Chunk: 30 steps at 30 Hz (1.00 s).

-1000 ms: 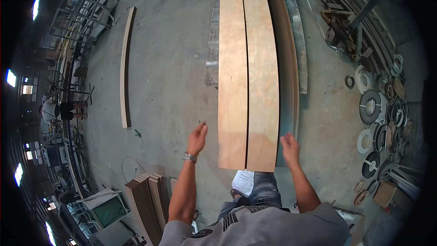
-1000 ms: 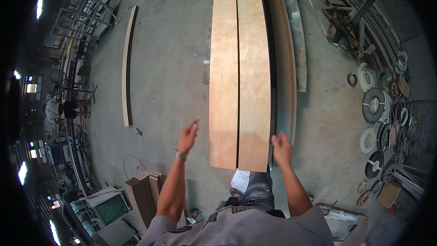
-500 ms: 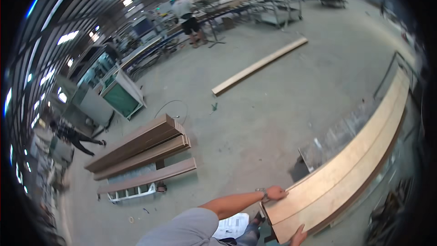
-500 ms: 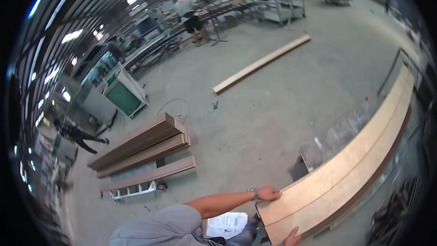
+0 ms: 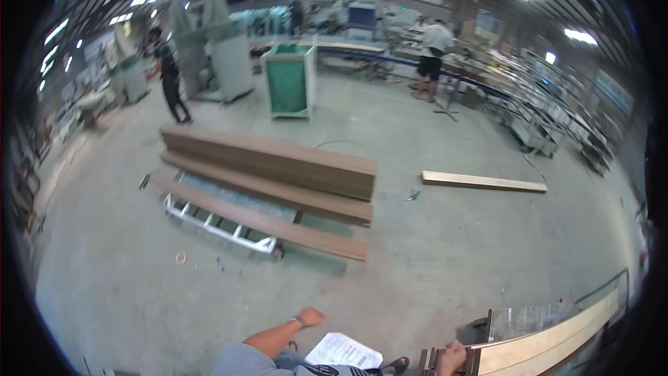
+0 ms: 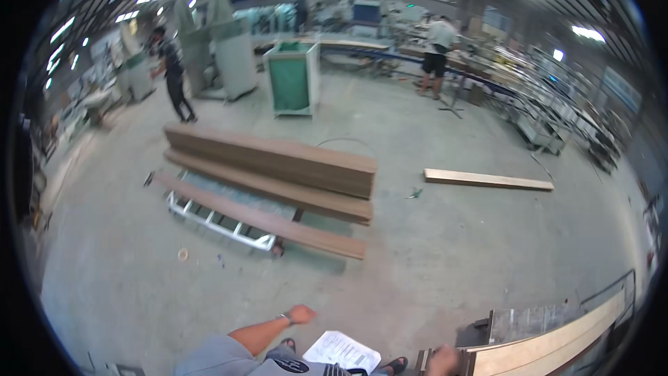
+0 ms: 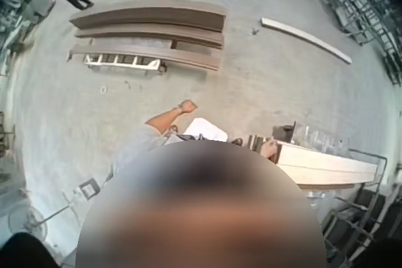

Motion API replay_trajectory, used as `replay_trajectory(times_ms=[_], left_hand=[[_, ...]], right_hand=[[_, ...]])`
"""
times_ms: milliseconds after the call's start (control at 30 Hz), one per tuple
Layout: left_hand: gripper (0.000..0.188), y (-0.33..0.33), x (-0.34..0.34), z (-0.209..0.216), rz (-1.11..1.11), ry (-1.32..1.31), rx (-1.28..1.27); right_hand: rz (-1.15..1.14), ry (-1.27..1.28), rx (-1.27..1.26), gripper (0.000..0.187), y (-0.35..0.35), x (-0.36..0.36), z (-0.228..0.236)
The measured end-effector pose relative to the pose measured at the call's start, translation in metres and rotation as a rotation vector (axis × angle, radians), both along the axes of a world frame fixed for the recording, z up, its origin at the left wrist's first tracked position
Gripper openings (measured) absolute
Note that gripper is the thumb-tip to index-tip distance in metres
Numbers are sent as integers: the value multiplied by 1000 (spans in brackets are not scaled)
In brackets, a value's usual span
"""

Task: Sort wooden furniture boards, apply identification tape, and mark them with a pen.

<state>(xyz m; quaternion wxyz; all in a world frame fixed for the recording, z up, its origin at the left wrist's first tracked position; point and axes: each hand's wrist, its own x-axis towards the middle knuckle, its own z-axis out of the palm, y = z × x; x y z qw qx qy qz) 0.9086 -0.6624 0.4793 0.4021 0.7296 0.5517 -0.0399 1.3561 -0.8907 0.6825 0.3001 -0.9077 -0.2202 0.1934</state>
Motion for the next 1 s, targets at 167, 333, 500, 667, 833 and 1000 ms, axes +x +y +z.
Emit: replay_trajectory(times_ms=[167,333,500,667,833,1000], left_hand=[[50,-32,-249,23,748,-75,-126],[45,-112,-413,45,1296,-171,-203],[39,-151,-466,32,1670,-438,-249],[43,-116,-444,33,1425,-568,-518],[41,-38,-497,54,1169,-363,-493],[40,26,-618,103,1138,-214,-353]], right_hand=[[450,-20,252,35,114,-191,-32],[775,142,-26,37,162,-318,-11],[1037,306,-237,37,210,-395,-27],[1320,487,-404,43,297,-492,-44],[1609,384,-417,42,402,-607,-70],[1694,313,-349,11,482,-695,-64]])
